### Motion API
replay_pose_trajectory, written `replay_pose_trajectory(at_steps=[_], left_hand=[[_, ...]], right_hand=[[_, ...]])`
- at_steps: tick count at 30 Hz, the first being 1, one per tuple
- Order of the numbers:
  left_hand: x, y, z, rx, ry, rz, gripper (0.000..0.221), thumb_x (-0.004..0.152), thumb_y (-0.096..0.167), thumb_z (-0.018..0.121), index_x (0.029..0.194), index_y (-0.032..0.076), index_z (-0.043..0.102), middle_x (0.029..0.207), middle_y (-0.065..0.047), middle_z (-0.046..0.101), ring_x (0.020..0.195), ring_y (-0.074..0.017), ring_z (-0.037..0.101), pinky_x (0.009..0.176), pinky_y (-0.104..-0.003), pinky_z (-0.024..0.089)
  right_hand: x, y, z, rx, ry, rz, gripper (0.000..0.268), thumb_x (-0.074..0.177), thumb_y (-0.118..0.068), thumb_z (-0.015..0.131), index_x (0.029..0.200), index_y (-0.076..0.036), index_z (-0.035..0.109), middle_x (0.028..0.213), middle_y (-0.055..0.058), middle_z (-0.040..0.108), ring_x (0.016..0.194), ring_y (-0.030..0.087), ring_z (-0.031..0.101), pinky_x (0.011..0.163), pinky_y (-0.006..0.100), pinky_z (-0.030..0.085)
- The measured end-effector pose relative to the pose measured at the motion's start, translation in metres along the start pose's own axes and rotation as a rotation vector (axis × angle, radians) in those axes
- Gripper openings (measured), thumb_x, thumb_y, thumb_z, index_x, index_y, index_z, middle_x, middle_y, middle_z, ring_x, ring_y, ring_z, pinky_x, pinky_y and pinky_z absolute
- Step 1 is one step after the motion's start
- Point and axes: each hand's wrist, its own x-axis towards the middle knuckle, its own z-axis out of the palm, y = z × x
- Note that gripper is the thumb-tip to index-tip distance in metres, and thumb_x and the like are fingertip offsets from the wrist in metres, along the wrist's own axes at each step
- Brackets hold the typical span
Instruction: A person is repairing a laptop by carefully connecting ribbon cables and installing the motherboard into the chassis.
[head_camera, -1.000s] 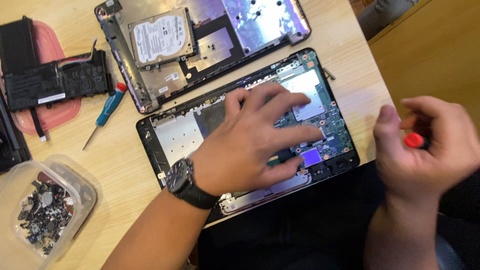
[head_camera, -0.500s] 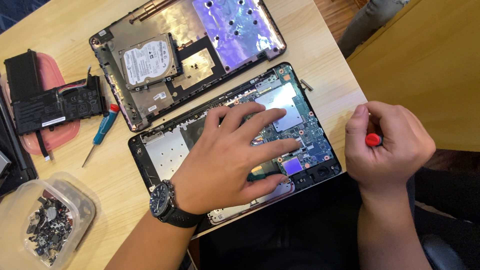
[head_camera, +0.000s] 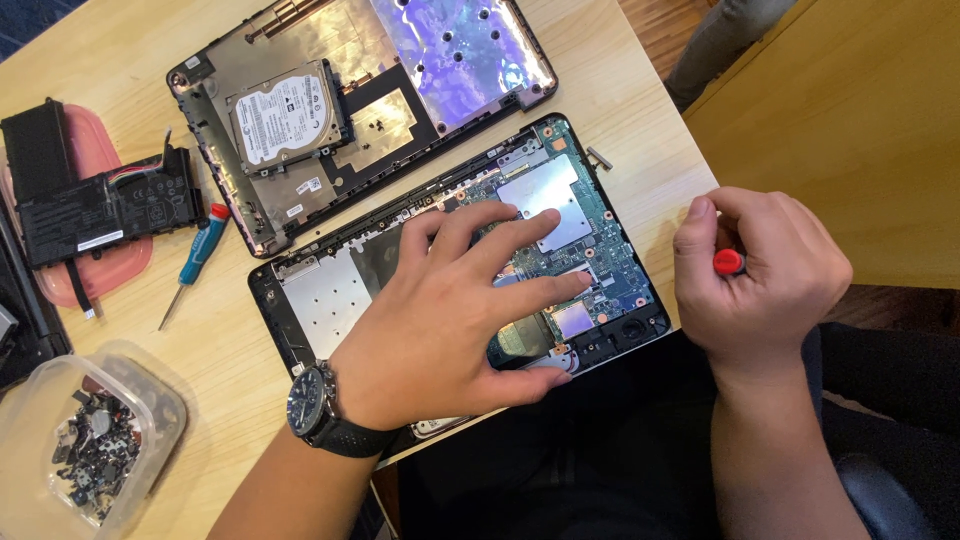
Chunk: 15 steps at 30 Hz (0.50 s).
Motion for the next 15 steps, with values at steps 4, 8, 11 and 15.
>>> replay_pose_trajectory(at_steps=[4, 8, 11, 15], left_hand=[[0.001, 0.003, 0.000, 0.040, 0.041, -0.014, 0.055, 0.088, 0.064, 0.072, 0.132, 0.031, 0.072, 0.150, -0.011, 0.059, 0.138, -0.0368, 0.050, 0.103, -0.062, 0.036], [0.000, 0.004, 0.000, 0.021, 0.036, -0.032, 0.054, 0.089, 0.063, 0.072, 0.133, 0.032, 0.071, 0.153, -0.010, 0.057, 0.141, -0.0357, 0.048, 0.107, -0.062, 0.034], [0.001, 0.005, 0.000, 0.023, 0.038, -0.038, 0.053, 0.089, 0.062, 0.072, 0.132, 0.032, 0.072, 0.152, -0.010, 0.057, 0.141, -0.0367, 0.049, 0.107, -0.062, 0.036], [0.001, 0.004, 0.000, 0.036, 0.027, -0.029, 0.053, 0.090, 0.062, 0.070, 0.133, 0.031, 0.072, 0.153, -0.012, 0.057, 0.140, -0.0383, 0.048, 0.107, -0.063, 0.036]], right_hand=[[0.008, -0.004, -0.007, 0.054, -0.104, -0.026, 0.015, 0.114, -0.005, 0.074, 0.100, 0.001, 0.076, 0.078, 0.011, 0.061, 0.070, 0.028, 0.053, 0.071, 0.041, 0.041], [0.021, -0.002, -0.021, 0.232, -0.259, 0.041, 0.006, 0.108, 0.000, 0.075, 0.103, 0.003, 0.076, 0.084, 0.013, 0.067, 0.073, 0.022, 0.061, 0.071, 0.033, 0.043], [0.028, 0.002, -0.026, 0.266, -0.377, 0.066, 0.024, 0.099, -0.016, 0.088, 0.113, 0.000, 0.077, 0.083, 0.007, 0.066, 0.071, 0.016, 0.056, 0.072, 0.029, 0.044], [0.046, 0.000, -0.030, 0.259, -0.562, 0.110, 0.027, 0.087, -0.025, 0.092, 0.107, -0.009, 0.080, 0.080, 0.001, 0.066, 0.071, 0.012, 0.057, 0.072, 0.027, 0.043]])
